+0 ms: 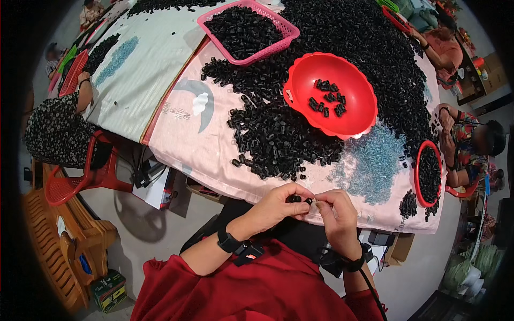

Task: The person repeatedly picks small black plastic pieces from a table and inserts a small clear component into each one, then places the assembled unit into a red bowl. The process continues with the same repetitive hand motions.

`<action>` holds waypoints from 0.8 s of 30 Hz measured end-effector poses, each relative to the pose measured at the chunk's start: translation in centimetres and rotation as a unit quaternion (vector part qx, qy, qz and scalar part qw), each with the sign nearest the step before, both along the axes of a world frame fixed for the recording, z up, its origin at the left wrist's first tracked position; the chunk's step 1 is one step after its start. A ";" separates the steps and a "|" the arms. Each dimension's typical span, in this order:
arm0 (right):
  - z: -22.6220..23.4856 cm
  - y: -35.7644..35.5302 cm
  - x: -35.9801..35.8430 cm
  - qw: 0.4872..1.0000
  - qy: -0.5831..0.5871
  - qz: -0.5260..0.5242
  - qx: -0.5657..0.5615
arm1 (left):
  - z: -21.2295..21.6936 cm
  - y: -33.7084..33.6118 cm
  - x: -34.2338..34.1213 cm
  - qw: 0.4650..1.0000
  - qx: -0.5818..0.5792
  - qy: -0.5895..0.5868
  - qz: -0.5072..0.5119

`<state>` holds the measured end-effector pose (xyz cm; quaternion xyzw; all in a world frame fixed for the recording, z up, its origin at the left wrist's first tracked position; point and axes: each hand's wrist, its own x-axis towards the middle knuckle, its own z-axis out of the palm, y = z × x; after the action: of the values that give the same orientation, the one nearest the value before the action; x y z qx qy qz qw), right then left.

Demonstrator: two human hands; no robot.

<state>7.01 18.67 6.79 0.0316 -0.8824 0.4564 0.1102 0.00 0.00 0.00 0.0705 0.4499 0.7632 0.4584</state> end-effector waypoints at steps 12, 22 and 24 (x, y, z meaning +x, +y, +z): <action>-0.1 -0.6 0.4 0.999 -0.034 -0.010 -0.028 | 0.8 -0.1 0.4 0.999 -0.021 0.029 0.006; 0.2 -0.1 0.3 0.998 -0.052 0.021 0.012 | 0.0 -0.3 0.9 0.997 -0.066 0.034 0.004; 0.2 -0.2 0.3 0.997 -0.075 0.001 0.002 | 0.1 -0.4 0.9 0.997 -0.063 0.047 0.003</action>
<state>7.31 18.49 6.98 -0.0013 -0.8889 0.4560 0.0433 0.88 -0.40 0.09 0.0755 0.5182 0.7306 0.4381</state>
